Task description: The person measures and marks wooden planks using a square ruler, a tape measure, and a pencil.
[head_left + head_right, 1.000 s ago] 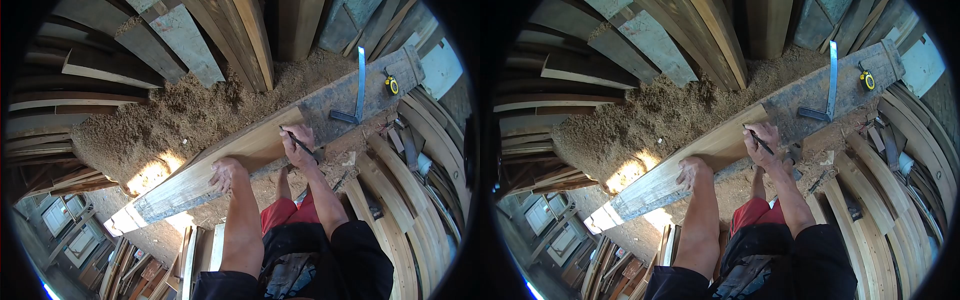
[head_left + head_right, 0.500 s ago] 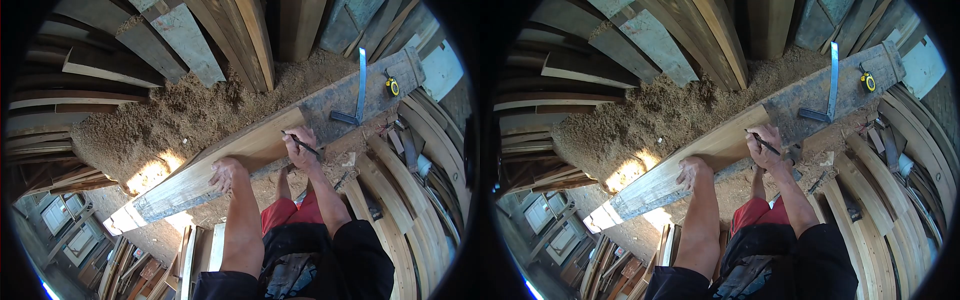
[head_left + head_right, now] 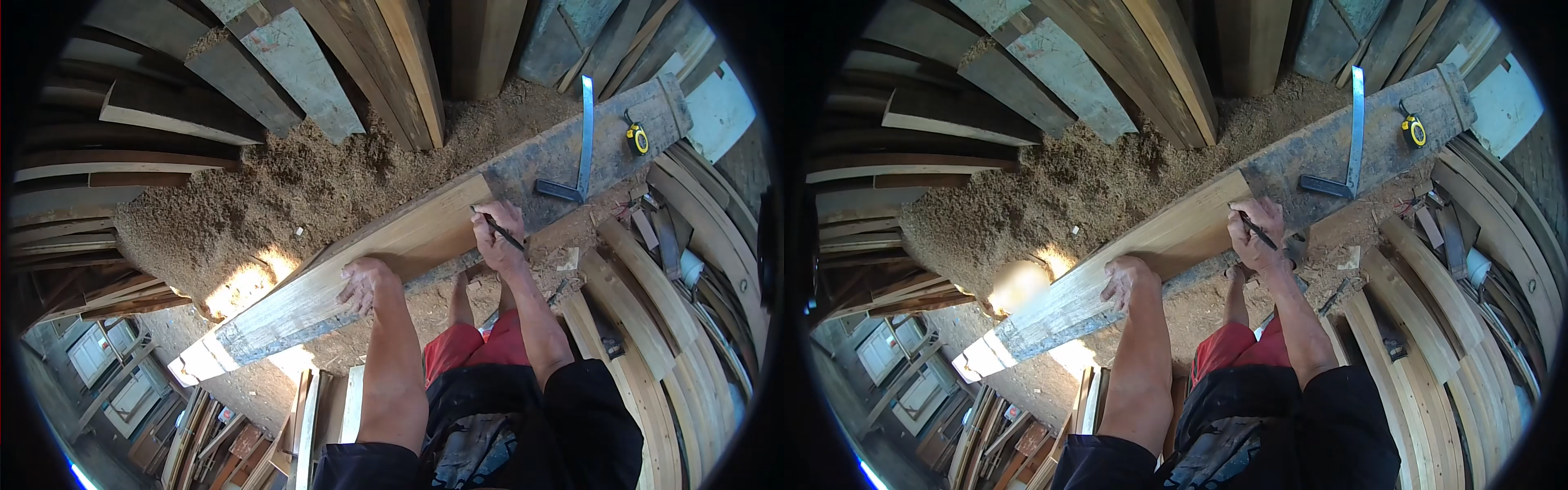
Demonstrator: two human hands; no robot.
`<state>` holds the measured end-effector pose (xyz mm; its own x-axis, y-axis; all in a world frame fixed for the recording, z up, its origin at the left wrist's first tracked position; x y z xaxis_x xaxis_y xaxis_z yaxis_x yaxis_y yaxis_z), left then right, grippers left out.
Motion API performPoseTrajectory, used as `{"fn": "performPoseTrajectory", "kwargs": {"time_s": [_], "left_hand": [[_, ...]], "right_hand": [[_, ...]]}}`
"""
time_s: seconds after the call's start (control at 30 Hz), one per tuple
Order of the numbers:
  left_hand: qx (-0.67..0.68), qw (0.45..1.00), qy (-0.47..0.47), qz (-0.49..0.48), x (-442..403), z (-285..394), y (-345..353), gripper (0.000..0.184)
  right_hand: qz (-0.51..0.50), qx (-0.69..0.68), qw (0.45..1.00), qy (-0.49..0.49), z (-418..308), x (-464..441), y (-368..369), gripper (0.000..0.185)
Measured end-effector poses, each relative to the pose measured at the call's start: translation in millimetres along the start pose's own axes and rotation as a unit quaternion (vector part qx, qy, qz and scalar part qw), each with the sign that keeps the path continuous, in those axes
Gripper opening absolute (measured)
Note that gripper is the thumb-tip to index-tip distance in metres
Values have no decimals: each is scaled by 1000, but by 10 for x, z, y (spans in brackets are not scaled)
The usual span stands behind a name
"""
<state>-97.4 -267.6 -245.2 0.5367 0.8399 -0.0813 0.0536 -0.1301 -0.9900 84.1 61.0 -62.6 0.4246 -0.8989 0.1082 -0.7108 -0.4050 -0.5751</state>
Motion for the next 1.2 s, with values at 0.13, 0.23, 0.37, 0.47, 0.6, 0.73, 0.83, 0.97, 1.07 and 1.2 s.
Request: {"fn": "performPoseTrajectory", "kwargs": {"time_s": [0.13, 0.23, 0.37, 0.47, 0.6, 0.73, 0.83, 0.97, 1.07, 1.2], "left_hand": [[-11, 1000, 0, 4, 1, -49, -3, 73], [-15, 1000, 0, 4, -9, -73, 40, 73], [-21, 1000, 3, 3, 119, -30, -111, 73], [-27, 1000, 2, 3, 101, -8, -146, 74], [-34, 999, 4, 3, 186, 163, -477, 74], [43, 998, -21, -46, 273, 173, -690, 74], [49, 998, -23, -44, 232, 159, -648, 74], [43, 998, -22, -36, -92, -73, 148, 74], [41, 998, -22, -34, -20, -35, -36, 74], [38, 999, -21, -30, -28, -69, 133, 74]], "right_hand": [[-4, -3, 1000, 4, -2, 80, 20, 12], [-17, 0, 1000, -10, -77, 105, 35, 11], [-25, 14, 999, -15, -90, 106, 51, 10], [-28, 21, 999, -8, -116, 108, 53, 11], [-14, 7, 1000, -9, -87, 115, 61, 14], [-3, 8, 1000, -15, -129, 71, 63, 15], [-1, 5, 1000, -22, -172, 39, 90, 16], [-1, -5, 1000, -25, -174, 22, 109, 16], [-5, -1, 1000, -24, -180, 19, 115, 16], [-7, -4, 1000, -24, -176, -3, 145, 18]]}}
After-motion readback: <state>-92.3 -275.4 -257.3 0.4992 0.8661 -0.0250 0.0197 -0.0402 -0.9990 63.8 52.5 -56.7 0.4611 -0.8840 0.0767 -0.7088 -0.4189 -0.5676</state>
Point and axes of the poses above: each hand's wrist, its own x-axis away from the middle knuckle, its own y-axis out of the palm, z = x × y, the point moved 6 cm from there along -x, towards the middle knuckle, and after that the axes turned 13 degrees about y, right-handed, at the moved point
